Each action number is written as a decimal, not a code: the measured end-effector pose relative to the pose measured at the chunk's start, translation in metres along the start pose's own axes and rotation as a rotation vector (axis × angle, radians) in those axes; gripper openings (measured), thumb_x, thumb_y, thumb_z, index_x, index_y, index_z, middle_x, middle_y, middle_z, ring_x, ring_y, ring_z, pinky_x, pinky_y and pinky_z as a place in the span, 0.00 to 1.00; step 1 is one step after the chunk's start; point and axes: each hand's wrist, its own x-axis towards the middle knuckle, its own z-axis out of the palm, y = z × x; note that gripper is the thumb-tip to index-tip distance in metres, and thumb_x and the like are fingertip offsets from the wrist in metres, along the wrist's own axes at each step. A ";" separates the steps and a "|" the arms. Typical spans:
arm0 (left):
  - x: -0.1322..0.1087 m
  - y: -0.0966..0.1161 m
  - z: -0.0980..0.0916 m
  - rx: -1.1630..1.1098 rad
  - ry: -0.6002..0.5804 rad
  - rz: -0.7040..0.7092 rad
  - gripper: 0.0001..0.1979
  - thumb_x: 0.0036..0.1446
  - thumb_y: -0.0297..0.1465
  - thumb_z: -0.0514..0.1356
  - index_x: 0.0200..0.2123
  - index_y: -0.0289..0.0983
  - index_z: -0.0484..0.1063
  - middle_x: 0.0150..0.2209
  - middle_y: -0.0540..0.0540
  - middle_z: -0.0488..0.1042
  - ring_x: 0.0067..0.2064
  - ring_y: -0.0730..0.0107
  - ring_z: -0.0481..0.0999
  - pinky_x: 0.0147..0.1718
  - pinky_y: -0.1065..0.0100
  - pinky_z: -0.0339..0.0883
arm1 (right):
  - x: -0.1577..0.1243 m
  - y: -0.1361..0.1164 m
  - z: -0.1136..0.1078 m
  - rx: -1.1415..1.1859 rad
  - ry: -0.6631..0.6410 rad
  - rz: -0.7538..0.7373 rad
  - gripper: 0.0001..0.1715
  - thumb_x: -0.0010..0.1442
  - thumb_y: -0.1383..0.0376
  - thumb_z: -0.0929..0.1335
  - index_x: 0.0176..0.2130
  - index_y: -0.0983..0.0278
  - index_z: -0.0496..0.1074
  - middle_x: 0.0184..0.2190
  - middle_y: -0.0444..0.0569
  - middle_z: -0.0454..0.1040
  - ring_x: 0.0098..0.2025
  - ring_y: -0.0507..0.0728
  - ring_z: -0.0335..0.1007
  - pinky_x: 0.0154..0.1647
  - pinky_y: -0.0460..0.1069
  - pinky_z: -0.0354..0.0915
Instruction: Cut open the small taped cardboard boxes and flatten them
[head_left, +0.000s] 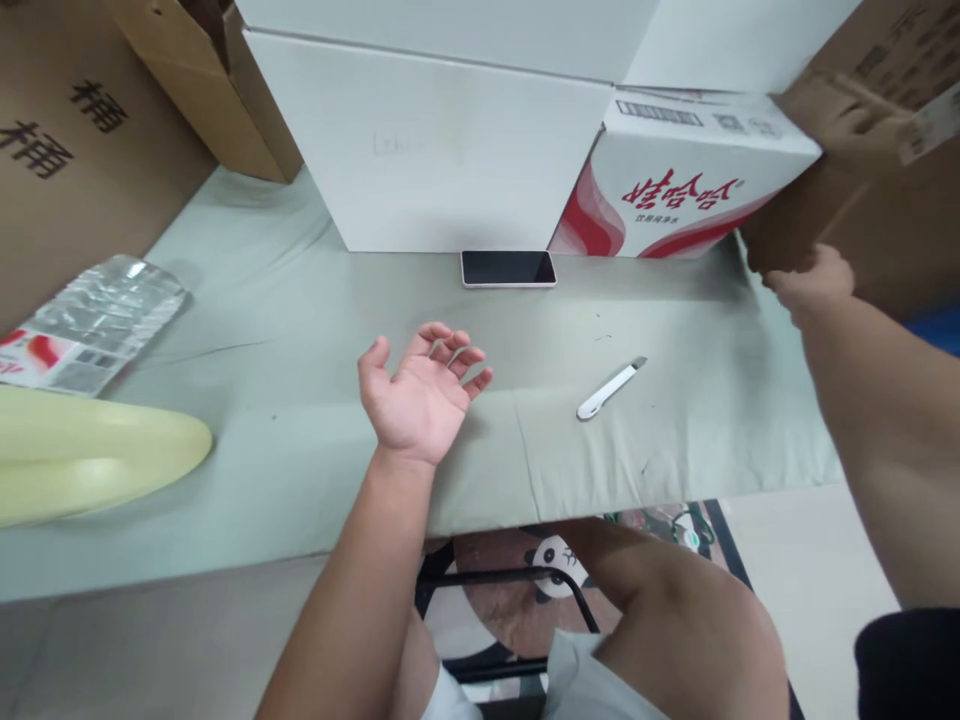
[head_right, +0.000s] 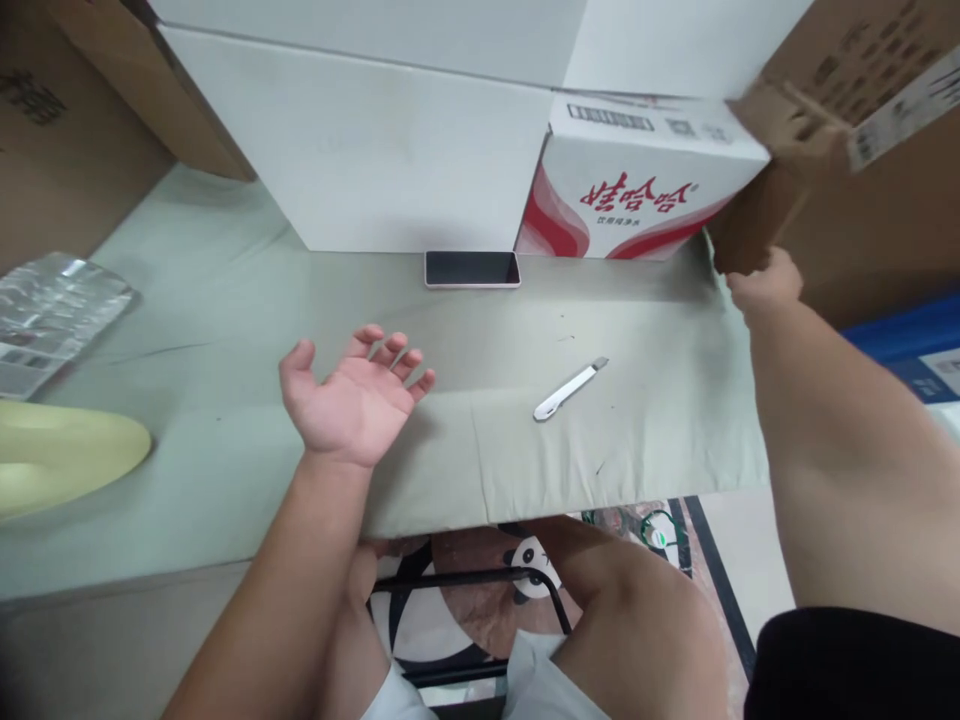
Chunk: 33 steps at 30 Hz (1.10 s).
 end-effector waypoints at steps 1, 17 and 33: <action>0.002 0.000 0.001 -0.004 0.003 -0.007 0.25 0.54 0.57 0.57 0.34 0.41 0.74 0.38 0.41 0.77 0.39 0.55 0.79 0.38 0.55 0.76 | 0.001 -0.006 -0.001 -0.003 -0.060 0.054 0.37 0.60 0.66 0.75 0.64 0.80 0.70 0.52 0.80 0.76 0.46 0.63 0.80 0.27 0.52 0.64; -0.035 0.030 -0.007 -0.219 0.049 0.005 0.21 0.61 0.51 0.51 0.32 0.40 0.71 0.33 0.45 0.72 0.33 0.66 0.73 0.36 0.64 0.70 | -0.116 -0.130 -0.043 0.247 -0.370 -0.346 0.22 0.62 0.73 0.71 0.56 0.65 0.77 0.56 0.67 0.78 0.56 0.63 0.78 0.54 0.57 0.69; -0.046 0.113 -0.060 -0.522 0.191 0.007 0.23 0.64 0.45 0.47 0.28 0.37 0.72 0.30 0.44 0.69 0.30 0.68 0.71 0.34 0.64 0.65 | -0.249 -0.542 0.041 0.578 -0.431 -0.971 0.24 0.66 0.70 0.64 0.59 0.75 0.72 0.76 0.61 0.48 0.68 0.65 0.68 0.70 0.59 0.59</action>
